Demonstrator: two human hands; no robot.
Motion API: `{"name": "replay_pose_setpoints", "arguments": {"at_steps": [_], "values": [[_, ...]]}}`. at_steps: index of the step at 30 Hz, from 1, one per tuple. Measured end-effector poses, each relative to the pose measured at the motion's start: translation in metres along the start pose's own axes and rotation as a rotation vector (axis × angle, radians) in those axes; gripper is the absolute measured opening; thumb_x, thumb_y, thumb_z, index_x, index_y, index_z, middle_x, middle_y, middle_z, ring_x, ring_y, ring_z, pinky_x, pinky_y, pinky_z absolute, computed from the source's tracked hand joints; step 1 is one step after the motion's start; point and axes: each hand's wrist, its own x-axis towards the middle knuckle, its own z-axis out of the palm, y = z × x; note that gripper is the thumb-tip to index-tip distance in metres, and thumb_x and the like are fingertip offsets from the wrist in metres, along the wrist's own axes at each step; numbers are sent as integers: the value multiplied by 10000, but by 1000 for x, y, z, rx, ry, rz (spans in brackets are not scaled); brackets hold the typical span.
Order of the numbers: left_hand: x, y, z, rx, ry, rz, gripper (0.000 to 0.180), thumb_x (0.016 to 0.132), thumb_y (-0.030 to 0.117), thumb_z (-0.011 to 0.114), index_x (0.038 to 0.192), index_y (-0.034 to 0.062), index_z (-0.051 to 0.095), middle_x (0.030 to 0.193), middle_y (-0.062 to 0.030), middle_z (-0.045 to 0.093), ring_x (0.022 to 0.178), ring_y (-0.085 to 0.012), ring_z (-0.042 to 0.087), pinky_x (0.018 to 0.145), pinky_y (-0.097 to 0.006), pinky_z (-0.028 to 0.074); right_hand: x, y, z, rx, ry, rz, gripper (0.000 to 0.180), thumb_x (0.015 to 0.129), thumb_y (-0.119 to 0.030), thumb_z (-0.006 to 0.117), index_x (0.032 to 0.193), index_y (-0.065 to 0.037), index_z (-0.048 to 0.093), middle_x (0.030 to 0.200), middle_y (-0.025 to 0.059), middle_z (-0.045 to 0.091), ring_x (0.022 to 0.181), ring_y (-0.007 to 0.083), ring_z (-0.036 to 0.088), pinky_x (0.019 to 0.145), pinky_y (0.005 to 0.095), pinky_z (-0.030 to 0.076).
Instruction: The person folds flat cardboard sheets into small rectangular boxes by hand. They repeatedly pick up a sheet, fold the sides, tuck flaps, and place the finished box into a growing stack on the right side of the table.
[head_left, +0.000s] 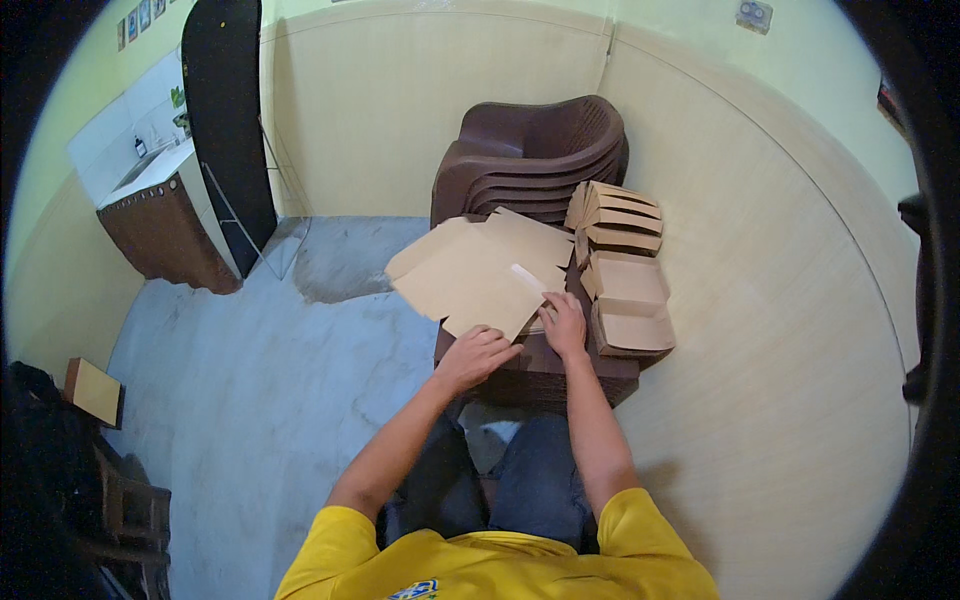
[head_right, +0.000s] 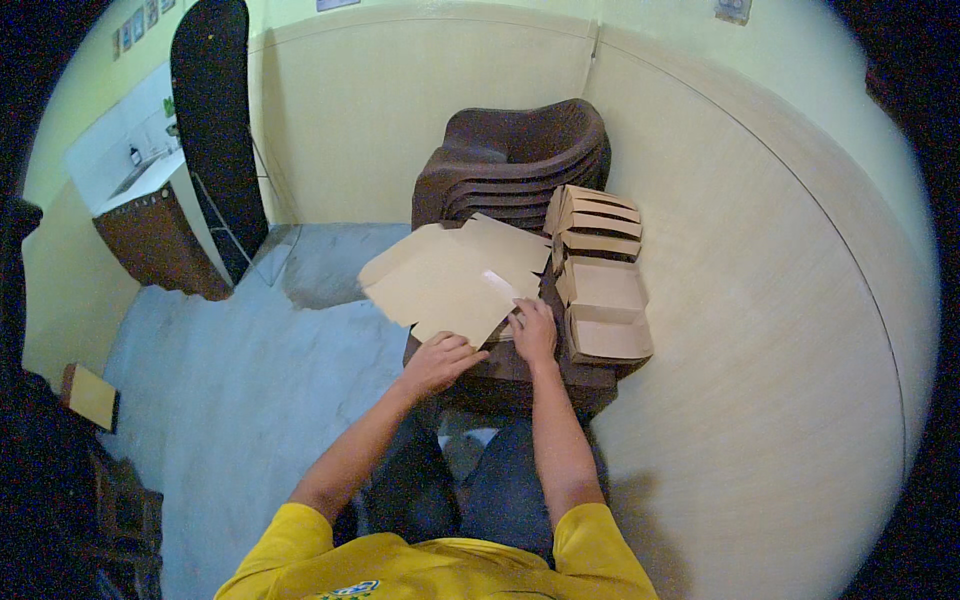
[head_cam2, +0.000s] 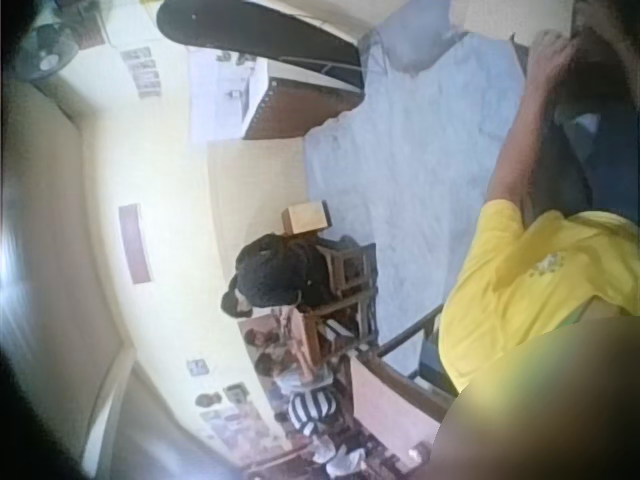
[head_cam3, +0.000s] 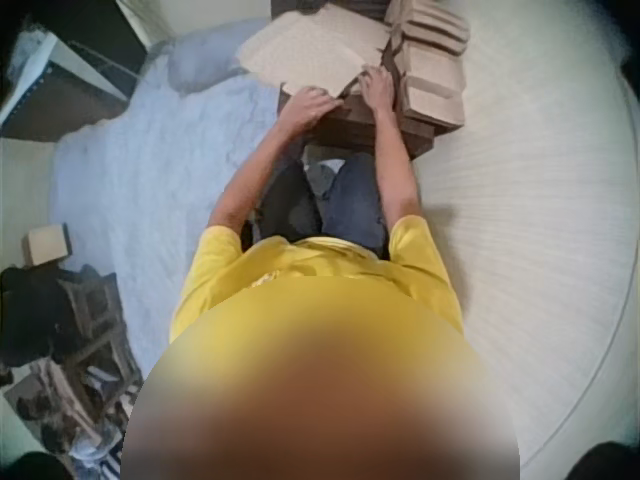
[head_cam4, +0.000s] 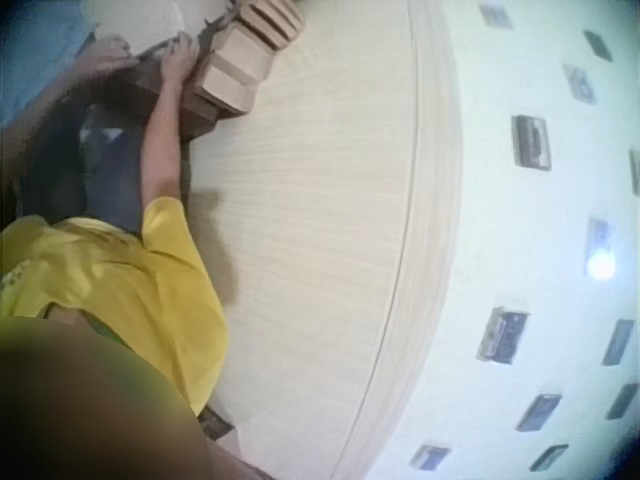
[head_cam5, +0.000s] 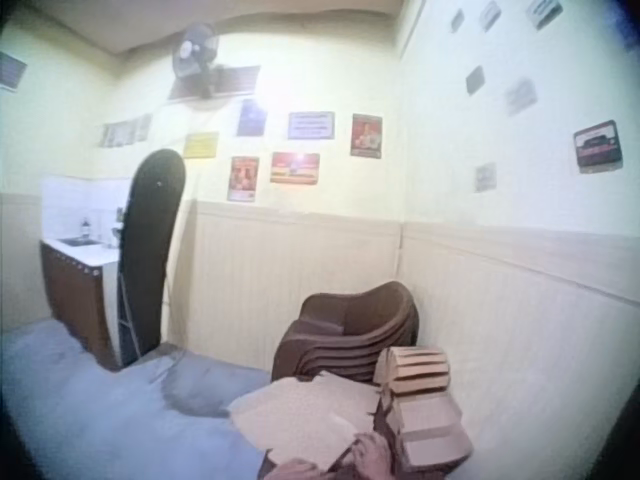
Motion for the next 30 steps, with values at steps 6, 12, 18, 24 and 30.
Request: {"name": "replay_pose_setpoints", "arguments": {"at_steps": [6,12,18,24,30], "values": [[32,3,11,25,-477,29,438,805,151,730,1239,103,703,1257,-61,675,1312,-287,593,1109,-475,516,-6,-3,-3,55,-200,-212,440,901,-12,691,1294,-187,782,1375,101,667,1299,337,592,1108,453,472],[63,-14,35,7,-470,64,246,850,194,718,1073,90,725,1230,-73,717,1232,-307,646,905,-468,633,-30,0,-6,-24,-275,-228,516,842,37,654,1308,-155,766,1506,62,632,1432,309,534,1185,492,390],[78,-16,78,190,-472,113,194,953,234,625,1035,102,742,1147,-80,742,1161,-289,684,754,-438,662,-35,12,2,129,-249,-165,573,847,34,615,1388,-128,714,1590,33,592,1504,278,489,1228,483,340],[55,-7,90,327,-269,39,234,979,262,615,1040,78,746,1116,-120,725,1187,-335,666,613,-500,643,-36,11,-2,96,-311,-163,642,846,-53,632,1461,-226,689,1620,5,556,1532,253,440,1249,484,296],[50,-4,75,215,-308,-82,341,968,297,654,1178,31,682,1209,-178,673,1192,-381,644,781,-519,648,-36,2,-9,39,-350,-142,579,846,-308,781,1422,-279,731,1648,11,504,1552,268,395,1255,499,263]]}}
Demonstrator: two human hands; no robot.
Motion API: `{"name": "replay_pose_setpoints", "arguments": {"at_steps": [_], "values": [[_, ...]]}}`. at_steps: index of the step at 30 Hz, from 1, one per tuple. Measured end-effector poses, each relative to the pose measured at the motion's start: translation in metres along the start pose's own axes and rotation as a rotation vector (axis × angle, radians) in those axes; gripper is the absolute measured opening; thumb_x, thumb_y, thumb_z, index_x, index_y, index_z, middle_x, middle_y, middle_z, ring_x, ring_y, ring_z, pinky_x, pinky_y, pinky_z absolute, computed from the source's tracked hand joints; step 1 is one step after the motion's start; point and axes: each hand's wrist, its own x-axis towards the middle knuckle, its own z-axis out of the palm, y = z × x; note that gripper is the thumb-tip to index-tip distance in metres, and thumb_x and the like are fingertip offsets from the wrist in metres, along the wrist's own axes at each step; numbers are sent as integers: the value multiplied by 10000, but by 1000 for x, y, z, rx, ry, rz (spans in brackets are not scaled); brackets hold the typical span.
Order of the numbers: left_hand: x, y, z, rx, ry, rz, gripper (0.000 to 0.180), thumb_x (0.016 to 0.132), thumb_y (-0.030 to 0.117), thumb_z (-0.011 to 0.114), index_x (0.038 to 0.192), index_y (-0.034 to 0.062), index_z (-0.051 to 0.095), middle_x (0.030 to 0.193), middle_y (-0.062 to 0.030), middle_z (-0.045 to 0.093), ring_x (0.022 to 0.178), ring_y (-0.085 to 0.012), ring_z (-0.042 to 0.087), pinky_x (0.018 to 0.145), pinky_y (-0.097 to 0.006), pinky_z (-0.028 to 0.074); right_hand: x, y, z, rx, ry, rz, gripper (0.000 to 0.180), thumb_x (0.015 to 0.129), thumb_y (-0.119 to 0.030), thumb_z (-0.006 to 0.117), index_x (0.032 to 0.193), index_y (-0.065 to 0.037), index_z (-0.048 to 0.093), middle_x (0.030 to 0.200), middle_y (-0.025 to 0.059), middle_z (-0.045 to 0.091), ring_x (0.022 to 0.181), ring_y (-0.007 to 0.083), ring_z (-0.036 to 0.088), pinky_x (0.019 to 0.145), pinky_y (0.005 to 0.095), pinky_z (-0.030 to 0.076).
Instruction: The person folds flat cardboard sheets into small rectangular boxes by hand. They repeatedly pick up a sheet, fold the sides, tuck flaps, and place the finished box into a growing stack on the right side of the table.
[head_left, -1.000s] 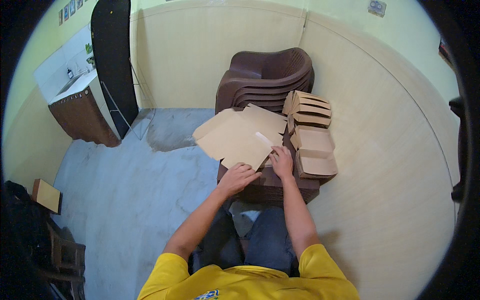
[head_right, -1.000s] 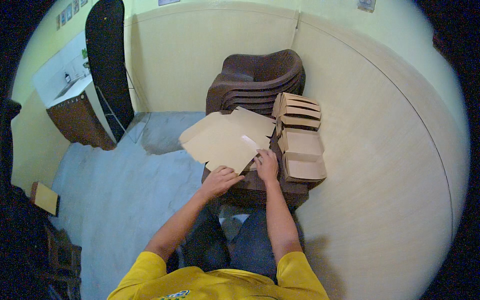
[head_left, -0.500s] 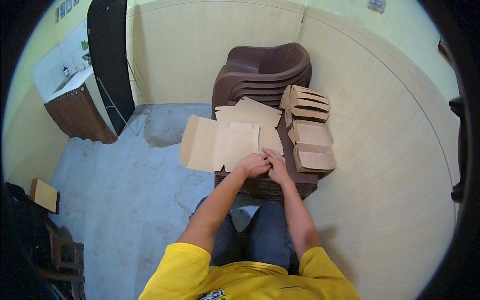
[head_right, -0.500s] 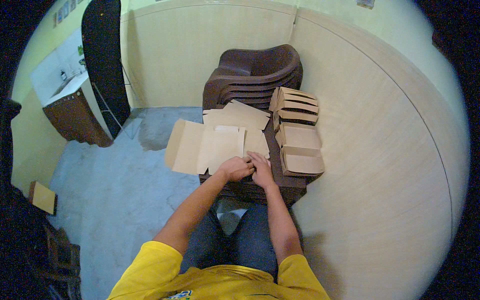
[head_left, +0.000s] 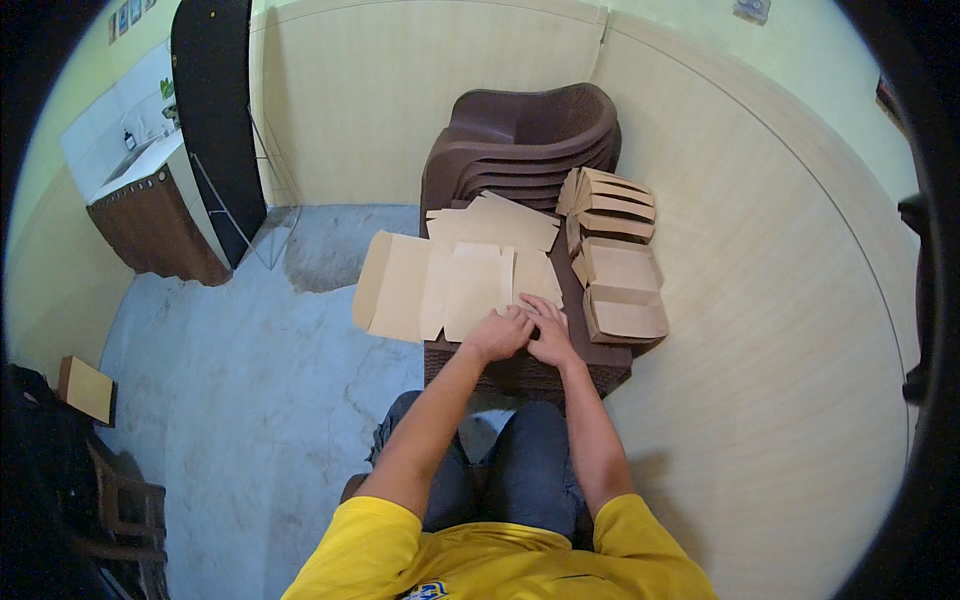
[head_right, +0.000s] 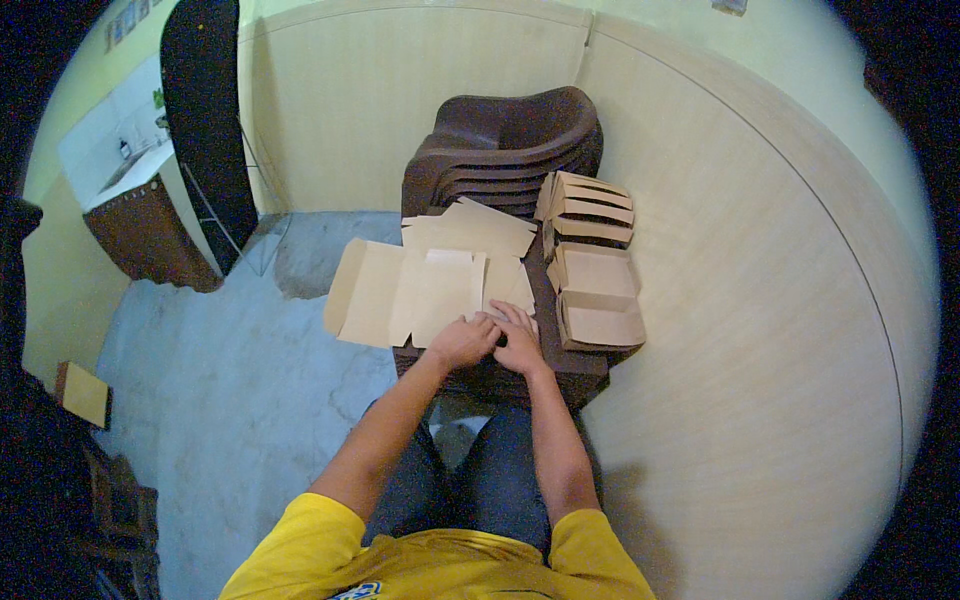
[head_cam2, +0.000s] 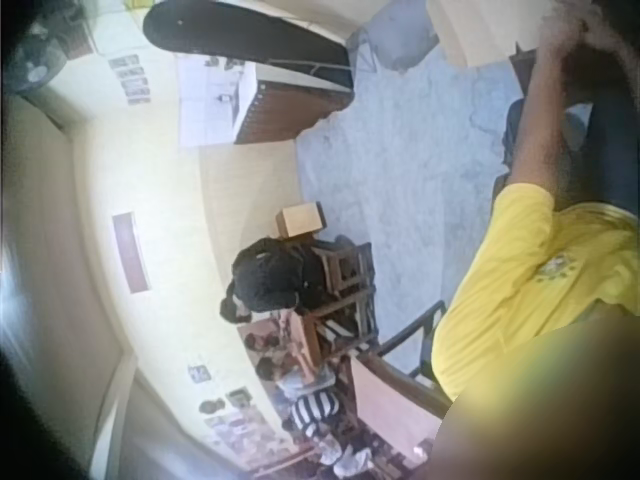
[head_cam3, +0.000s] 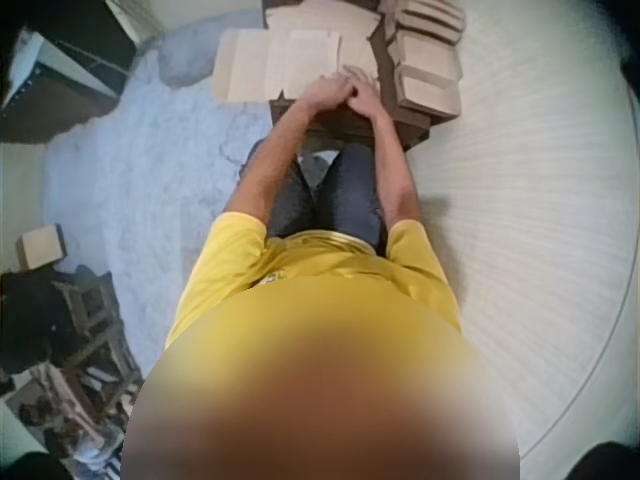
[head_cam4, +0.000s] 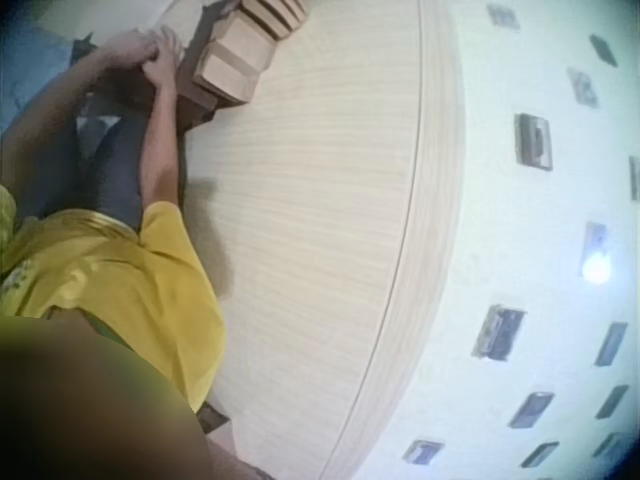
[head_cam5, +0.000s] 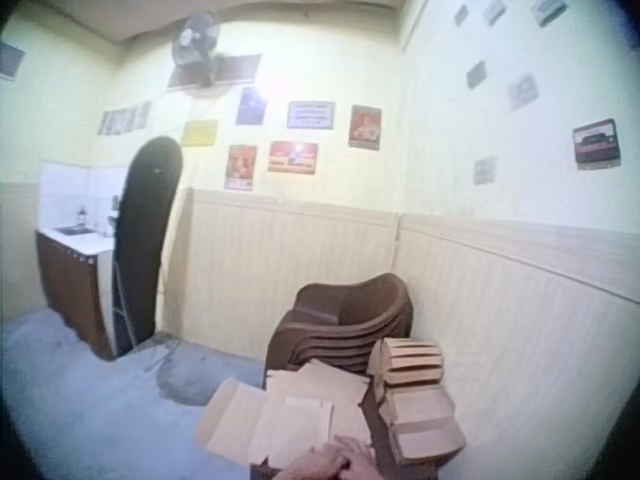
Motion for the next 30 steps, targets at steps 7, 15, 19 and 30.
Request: {"name": "replay_pose_setpoints", "arguments": {"at_steps": [7,15,19,30], "values": [[-43,-43,-36,-508,158,-116,519,857,407,785,1109,-32,673,1193,-249,625,1158,-444,607,1026,-506,537,-5,-19,-6,-98,-6,-49,654,806,-518,868,1413,-313,738,1660,65,488,1561,292,388,1259,515,262],[-37,-42,-36,-501,169,-175,385,922,411,754,1080,61,779,1061,-140,709,1058,-386,662,949,-479,556,-1,-18,7,13,97,34,379,952,-499,756,1275,-313,823,1600,73,558,1532,307,430,1265,531,267],[-28,-44,-34,-616,129,-410,334,909,417,781,905,85,819,1012,-109,751,993,-350,696,912,-473,569,3,-20,16,36,171,80,290,962,-430,766,1196,-286,857,1544,61,605,1496,292,465,1241,519,295],[-15,-51,-15,-754,214,-514,352,831,418,864,931,81,846,880,-141,785,808,-351,725,808,-456,572,14,-9,26,131,277,99,162,874,-244,838,1009,-156,815,1362,35,714,1379,275,575,1168,496,353]]}}
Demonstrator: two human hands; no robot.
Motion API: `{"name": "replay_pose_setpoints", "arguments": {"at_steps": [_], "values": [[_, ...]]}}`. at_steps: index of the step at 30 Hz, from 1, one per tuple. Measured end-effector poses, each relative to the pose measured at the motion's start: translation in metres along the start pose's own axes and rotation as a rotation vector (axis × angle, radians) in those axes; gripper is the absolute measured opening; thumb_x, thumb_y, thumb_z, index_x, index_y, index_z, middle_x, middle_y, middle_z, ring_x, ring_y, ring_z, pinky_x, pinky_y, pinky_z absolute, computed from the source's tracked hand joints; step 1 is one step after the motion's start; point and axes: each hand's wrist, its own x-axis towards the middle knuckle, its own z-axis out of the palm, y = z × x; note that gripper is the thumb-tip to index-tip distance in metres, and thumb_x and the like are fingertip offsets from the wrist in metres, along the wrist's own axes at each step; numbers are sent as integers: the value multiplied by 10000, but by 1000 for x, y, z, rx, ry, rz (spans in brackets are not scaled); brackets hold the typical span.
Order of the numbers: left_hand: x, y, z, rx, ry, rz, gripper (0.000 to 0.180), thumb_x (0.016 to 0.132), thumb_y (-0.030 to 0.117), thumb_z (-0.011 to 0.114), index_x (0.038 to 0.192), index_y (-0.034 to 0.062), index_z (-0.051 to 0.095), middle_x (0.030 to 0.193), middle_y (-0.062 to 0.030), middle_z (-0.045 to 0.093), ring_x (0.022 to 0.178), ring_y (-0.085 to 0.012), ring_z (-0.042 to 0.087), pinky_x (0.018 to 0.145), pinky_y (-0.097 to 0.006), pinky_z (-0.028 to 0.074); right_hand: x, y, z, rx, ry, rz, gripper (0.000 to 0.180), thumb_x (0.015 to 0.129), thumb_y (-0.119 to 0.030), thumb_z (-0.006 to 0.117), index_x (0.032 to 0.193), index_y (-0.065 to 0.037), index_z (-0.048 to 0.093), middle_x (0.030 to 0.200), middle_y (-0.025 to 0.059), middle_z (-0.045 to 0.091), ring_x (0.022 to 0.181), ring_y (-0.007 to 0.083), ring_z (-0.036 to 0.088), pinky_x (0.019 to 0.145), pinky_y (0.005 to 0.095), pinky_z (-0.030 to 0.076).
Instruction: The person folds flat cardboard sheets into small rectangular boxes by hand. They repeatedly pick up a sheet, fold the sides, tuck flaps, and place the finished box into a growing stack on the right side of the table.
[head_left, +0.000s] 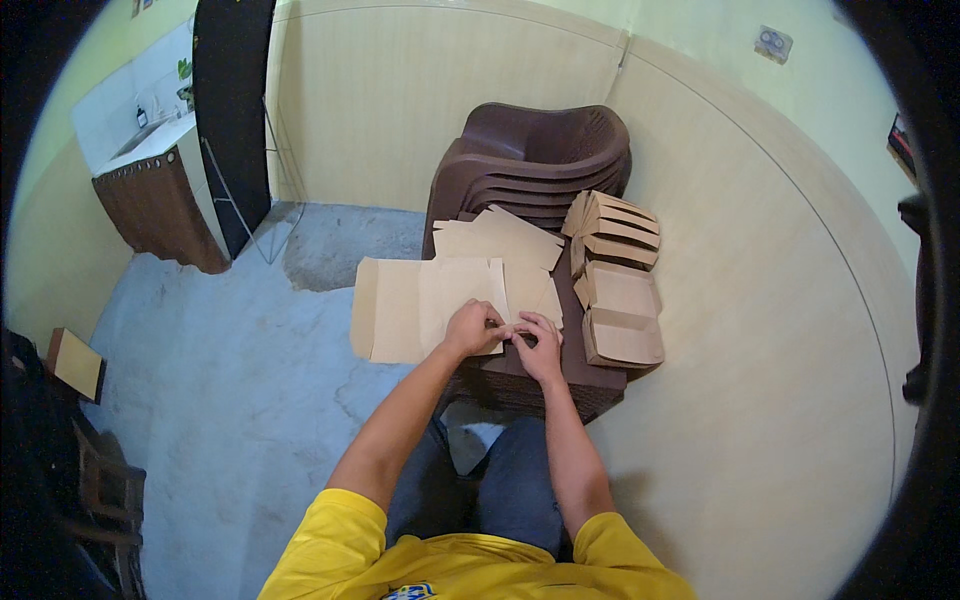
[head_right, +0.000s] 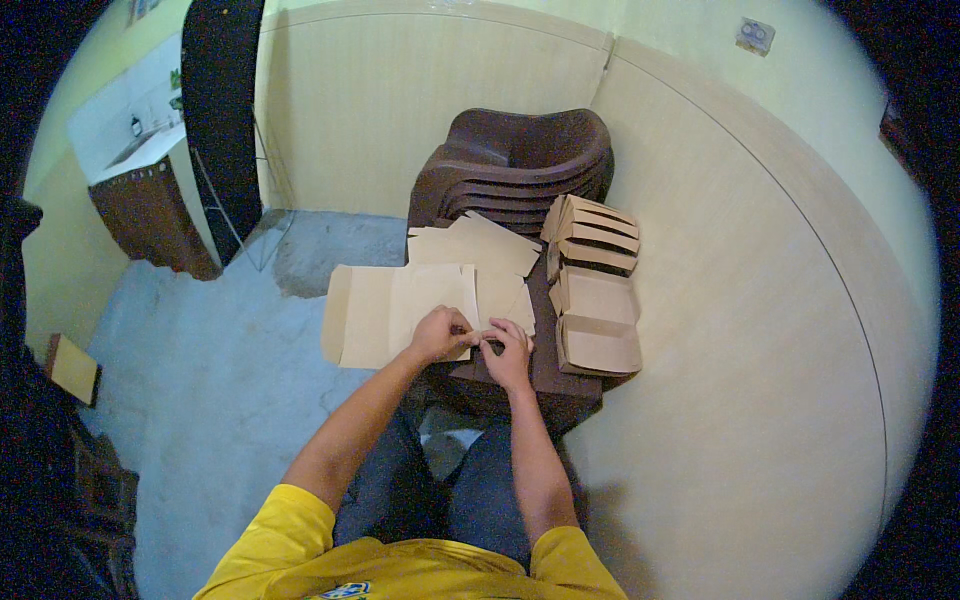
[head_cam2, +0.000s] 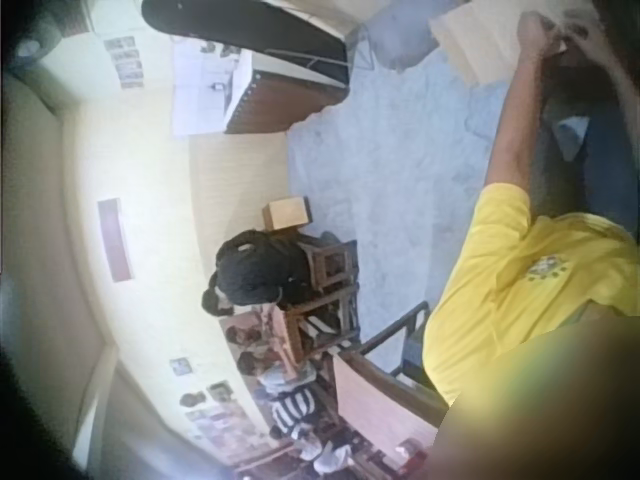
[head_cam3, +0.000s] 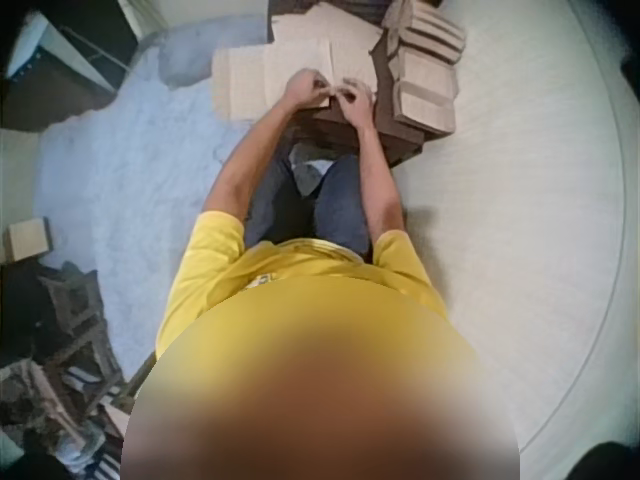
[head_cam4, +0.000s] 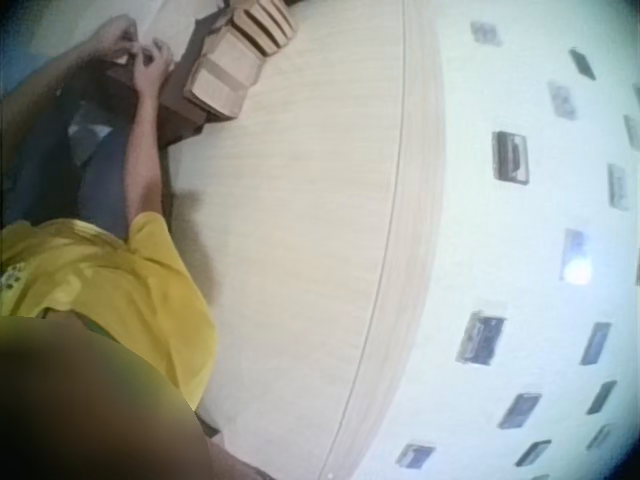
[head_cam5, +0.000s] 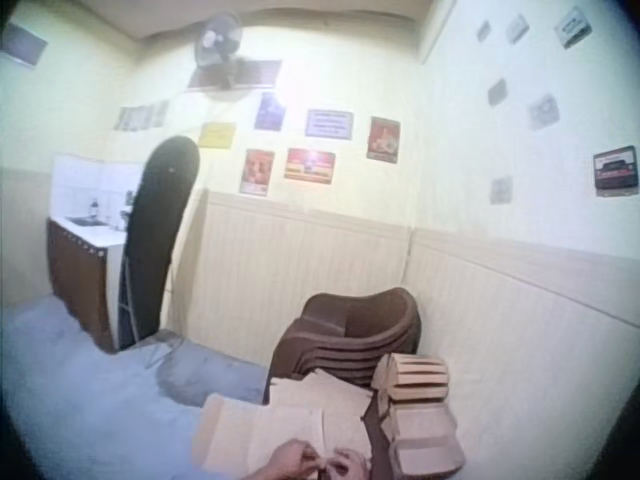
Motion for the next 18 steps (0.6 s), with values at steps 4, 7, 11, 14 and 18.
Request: {"name": "replay_pose_setpoints", "arguments": {"at_steps": [4,7,11,14,18], "values": [[0,-21,17,-71,54,72,291,867,367,838,899,78,839,917,-135,782,902,-329,705,881,-437,542,1,5,2,123,10,-5,158,883,-264,838,1006,-167,822,1344,34,723,1370,271,580,1157,497,358],[4,-23,20,-81,67,69,256,887,329,824,894,74,834,911,-123,768,945,-331,681,927,-427,519,8,4,5,68,31,10,158,891,-280,835,1008,-174,826,1308,30,729,1343,272,589,1139,504,364],[8,-6,15,-15,177,-49,249,893,319,819,915,72,834,939,-125,752,993,-342,666,926,-448,528,27,-5,11,-107,86,-33,144,908,-249,829,1023,-163,828,1214,38,737,1247,285,625,1095,489,413],[13,6,9,10,230,-148,218,898,280,815,966,74,832,1014,-133,745,1070,-353,648,951,-466,538,42,-9,14,-207,64,-57,142,917,-200,818,1044,-136,818,1179,49,735,1189,296,643,1055,472,458],[12,4,0,38,185,-129,201,940,251,771,1040,84,822,1069,-111,743,1091,-346,650,965,-457,548,48,1,11,-54,-28,-20,156,901,-97,782,1057,-88,791,1201,68,732,1173,307,653,1030,446,517]]}}
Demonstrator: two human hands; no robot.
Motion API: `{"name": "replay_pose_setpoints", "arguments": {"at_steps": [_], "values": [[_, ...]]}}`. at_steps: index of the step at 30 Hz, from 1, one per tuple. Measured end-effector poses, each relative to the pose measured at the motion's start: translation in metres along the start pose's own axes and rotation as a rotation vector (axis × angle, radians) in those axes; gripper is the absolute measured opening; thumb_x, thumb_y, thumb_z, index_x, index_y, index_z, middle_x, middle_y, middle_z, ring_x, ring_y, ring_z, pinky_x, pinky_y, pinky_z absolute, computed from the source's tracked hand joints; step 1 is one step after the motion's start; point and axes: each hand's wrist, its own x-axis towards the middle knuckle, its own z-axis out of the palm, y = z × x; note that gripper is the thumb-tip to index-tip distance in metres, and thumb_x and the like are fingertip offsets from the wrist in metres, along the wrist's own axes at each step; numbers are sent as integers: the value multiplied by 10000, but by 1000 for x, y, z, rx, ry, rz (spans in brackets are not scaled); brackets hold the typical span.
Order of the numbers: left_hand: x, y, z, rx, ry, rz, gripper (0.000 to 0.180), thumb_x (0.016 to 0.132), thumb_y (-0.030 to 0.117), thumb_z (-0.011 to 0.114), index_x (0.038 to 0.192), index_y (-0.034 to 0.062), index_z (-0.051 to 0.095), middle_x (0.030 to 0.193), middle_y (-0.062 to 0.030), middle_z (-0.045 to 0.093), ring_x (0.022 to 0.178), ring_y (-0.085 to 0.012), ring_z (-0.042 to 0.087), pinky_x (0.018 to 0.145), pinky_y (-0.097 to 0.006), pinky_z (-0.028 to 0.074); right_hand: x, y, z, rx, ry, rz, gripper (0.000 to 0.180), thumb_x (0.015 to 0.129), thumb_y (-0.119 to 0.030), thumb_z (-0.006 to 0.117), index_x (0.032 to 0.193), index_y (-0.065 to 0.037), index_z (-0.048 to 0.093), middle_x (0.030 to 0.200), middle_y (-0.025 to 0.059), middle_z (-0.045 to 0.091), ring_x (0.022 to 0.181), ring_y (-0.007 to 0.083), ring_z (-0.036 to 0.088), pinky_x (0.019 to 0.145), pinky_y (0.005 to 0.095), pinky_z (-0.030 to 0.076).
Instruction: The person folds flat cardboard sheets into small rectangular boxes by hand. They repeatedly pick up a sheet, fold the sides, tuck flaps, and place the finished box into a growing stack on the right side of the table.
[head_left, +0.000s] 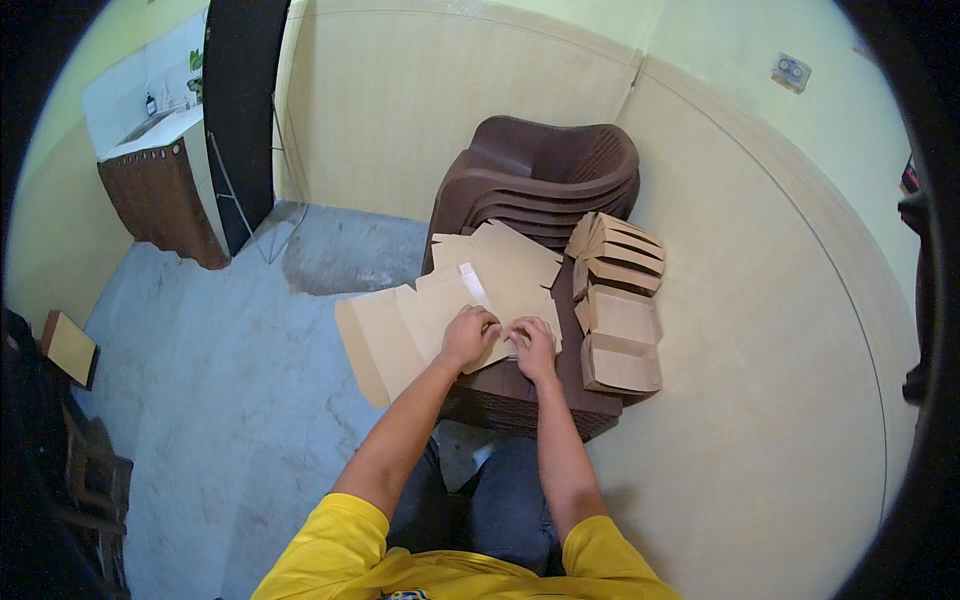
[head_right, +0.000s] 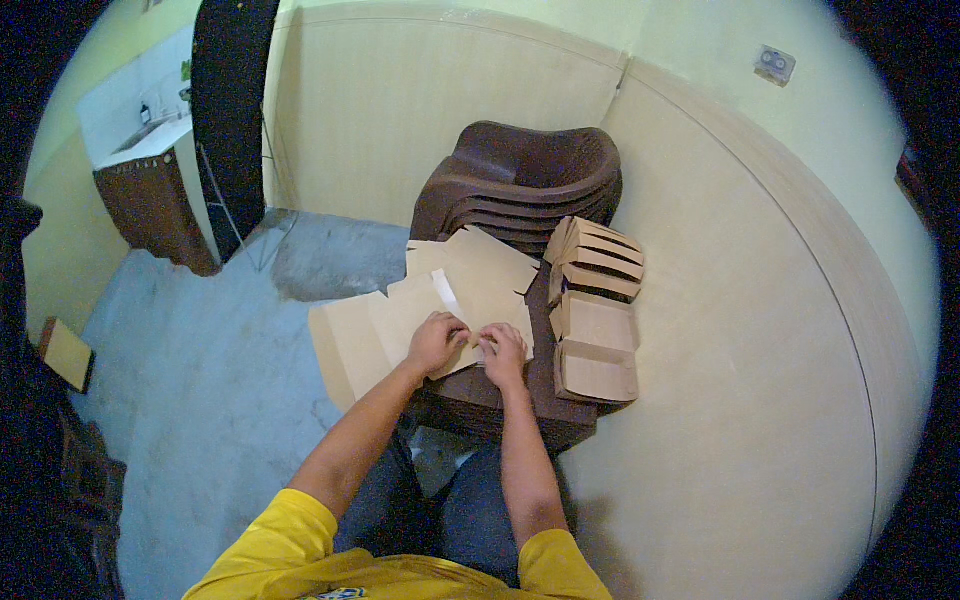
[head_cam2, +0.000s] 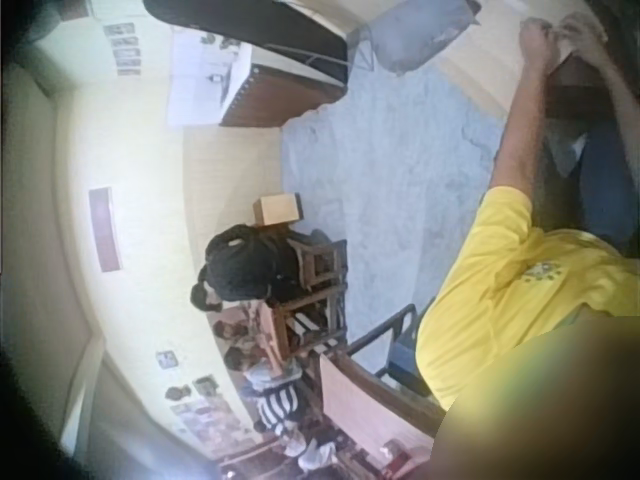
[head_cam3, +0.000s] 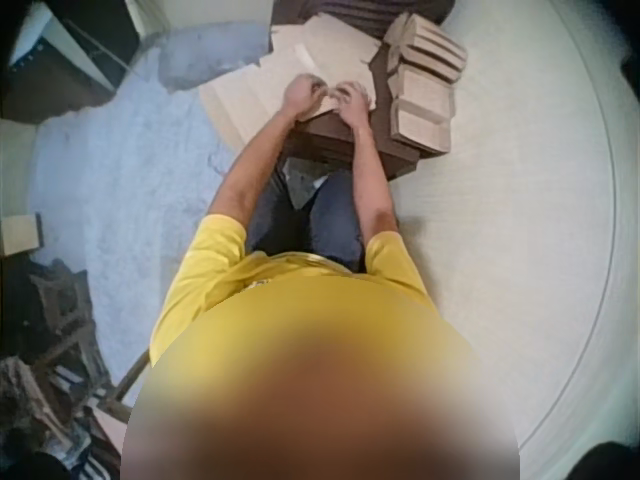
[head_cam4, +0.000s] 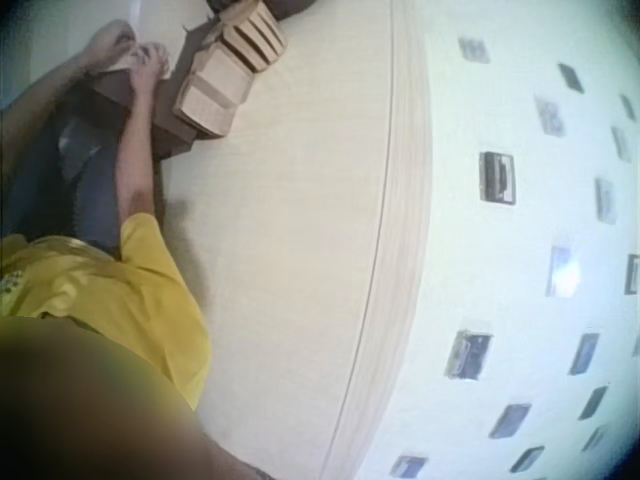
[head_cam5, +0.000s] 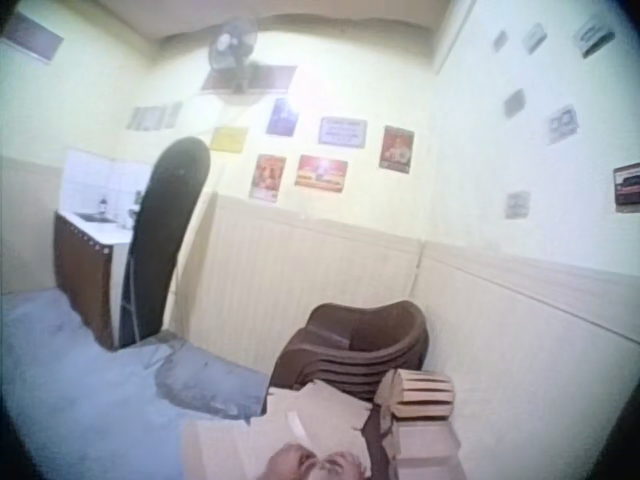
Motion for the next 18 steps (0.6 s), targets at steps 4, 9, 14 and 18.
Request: {"name": "replay_pose_setpoints", "arguments": {"at_steps": [4,9,14,18], "values": [[-5,-2,2,79,29,120,163,973,218,731,1045,101,818,1102,-79,739,1110,-332,649,968,-440,556,-7,11,-5,119,-1,-125,208,859,-15,733,1059,-56,775,1241,92,735,1189,312,659,1036,408,552],[-5,2,3,127,21,61,146,967,232,743,1048,133,814,1117,-54,726,1128,-306,644,978,-419,559,-7,12,-10,172,-31,-97,194,824,-51,768,1007,-114,785,1240,90,745,1225,326,644,1087,446,492],[-6,9,0,154,-13,29,160,960,239,753,1081,149,805,1146,-44,720,1155,-293,640,1004,-412,555,-3,16,-15,184,-87,-174,163,867,-105,804,1028,-122,802,1246,86,719,1221,330,628,1075,442,498],[-6,8,-2,146,-21,22,171,962,237,750,1095,144,801,1163,-52,717,1184,-294,632,1031,-413,544,9,14,-19,44,-211,-128,156,885,-162,834,1038,-140,807,1226,74,687,1226,327,603,1067,444,502]]}}
